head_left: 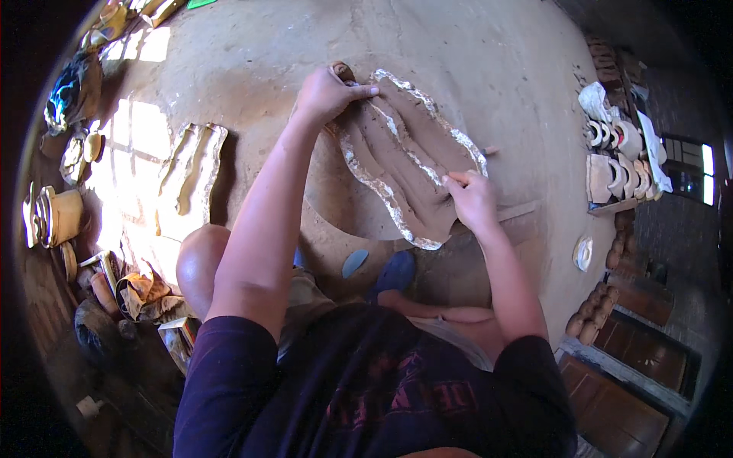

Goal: The person rolls strips of clay between their palms and applies them into the grooves of a large clay piece, smoothing them by hand.

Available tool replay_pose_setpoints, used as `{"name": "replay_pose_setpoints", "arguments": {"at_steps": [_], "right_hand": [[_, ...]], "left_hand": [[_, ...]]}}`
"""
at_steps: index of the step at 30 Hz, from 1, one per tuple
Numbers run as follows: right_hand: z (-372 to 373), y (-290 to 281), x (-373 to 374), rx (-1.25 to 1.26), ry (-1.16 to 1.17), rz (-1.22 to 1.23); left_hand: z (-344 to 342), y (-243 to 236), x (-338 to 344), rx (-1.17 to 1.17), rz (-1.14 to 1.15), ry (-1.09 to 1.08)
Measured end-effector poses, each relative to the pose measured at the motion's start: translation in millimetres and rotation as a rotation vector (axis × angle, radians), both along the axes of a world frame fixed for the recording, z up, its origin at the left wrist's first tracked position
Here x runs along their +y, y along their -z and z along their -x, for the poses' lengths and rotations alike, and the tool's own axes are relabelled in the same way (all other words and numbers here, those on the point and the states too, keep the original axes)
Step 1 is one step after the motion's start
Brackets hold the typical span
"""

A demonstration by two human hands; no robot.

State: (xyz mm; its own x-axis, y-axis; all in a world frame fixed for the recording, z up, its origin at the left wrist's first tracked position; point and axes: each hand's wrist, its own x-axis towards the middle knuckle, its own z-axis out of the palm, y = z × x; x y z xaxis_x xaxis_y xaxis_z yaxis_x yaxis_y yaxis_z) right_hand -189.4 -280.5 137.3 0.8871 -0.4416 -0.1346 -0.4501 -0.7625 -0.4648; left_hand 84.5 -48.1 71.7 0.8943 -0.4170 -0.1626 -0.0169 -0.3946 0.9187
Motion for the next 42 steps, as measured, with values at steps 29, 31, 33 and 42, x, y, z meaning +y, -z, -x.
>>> {"name": "replay_pose_setpoints", "arguments": {"at_steps": [29, 31, 33, 42], "right_hand": [[-90.7, -9.7, 29.8, 0.103, -0.358, 0.255], [-98.2, -12.8, 33.2, 0.105, -0.353, 0.234], [-105.0, -15.8, 32.8, 0.107, -0.348, 0.211], [-126.2, -23.3, 33.3, 0.223, -0.349, 0.125]], "left_hand": [[3.8, 0.4, 1.6, -0.041, -0.077, -0.021], [0.9, 1.3, 1.8, -0.043, -0.075, -0.015], [-0.5, 2.0, 1.6, -0.053, -0.097, -0.008], [1.1, -5.7, 0.1, -0.001, -0.026, 0.017]]}}
